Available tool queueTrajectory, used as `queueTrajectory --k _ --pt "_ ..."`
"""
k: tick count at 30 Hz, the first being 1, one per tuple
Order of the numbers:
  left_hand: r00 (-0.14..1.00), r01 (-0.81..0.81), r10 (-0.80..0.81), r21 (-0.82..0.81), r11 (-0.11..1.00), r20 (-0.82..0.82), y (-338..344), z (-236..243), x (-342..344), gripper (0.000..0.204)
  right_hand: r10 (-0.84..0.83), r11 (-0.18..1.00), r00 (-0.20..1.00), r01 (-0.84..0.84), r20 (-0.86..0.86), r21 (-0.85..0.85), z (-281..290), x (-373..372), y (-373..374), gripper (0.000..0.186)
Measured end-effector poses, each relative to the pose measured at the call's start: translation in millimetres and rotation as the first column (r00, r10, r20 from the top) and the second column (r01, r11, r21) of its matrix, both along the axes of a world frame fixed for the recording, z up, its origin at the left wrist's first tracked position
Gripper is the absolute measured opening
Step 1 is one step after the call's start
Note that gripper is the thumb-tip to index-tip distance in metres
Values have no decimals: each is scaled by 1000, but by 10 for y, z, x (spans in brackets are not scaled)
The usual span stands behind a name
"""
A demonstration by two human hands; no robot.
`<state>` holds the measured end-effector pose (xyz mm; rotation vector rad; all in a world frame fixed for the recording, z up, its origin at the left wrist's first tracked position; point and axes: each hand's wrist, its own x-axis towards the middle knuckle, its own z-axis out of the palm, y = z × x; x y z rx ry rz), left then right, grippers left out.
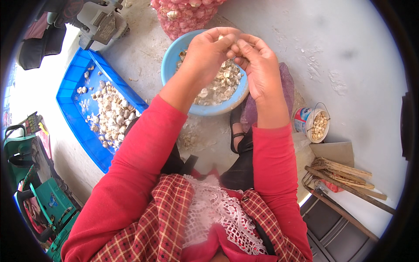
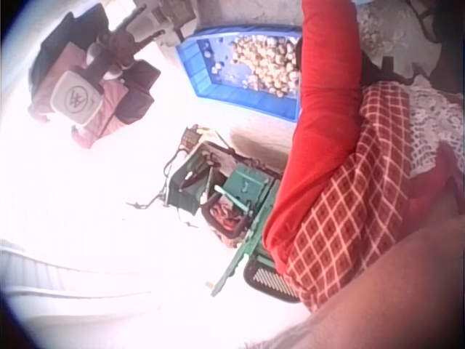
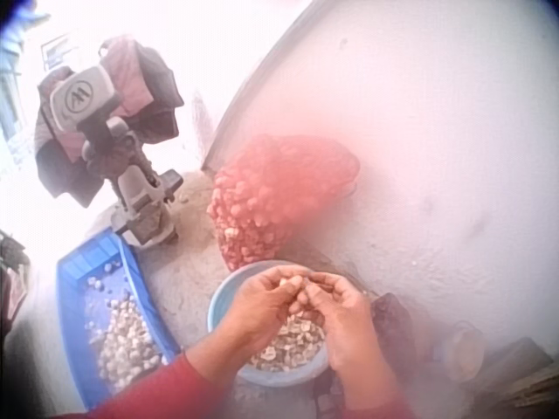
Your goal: The person sits on the floor and peels garlic cloves by hand, separating the skins and placing the peeled cloves into a blue basin. The person repeatedly picks up garlic from a mesh bag and a blue tray, peels each clove, and discards the skins into the basin.
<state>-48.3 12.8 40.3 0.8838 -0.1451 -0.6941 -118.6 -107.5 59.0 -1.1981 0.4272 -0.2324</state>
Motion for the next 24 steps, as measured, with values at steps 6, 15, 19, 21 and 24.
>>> queueTrajectory --k 6,15,19,21,24 --pt "999 -4 3 -42 999 -32 -3 -20 -32 28 -21 981 1000 25 23 -194 48 19 89 19" --pt "1000 13 -13 1 1000 19 -16 38 -80 29 -151 972 986 160 67 -169 28 15 88 15" --pt "997 -9 6 40 999 79 -3 37 -80 26 -131 960 987 150 91 -236 24 23 104 15" --pt "995 -10 5 53 999 98 12 31 -74 26 -114 952 988 139 106 -272 36 26 104 14" --pt "992 -15 8 62 998 122 21 30 -55 25 -109 965 989 130 105 -227 56 31 106 14"
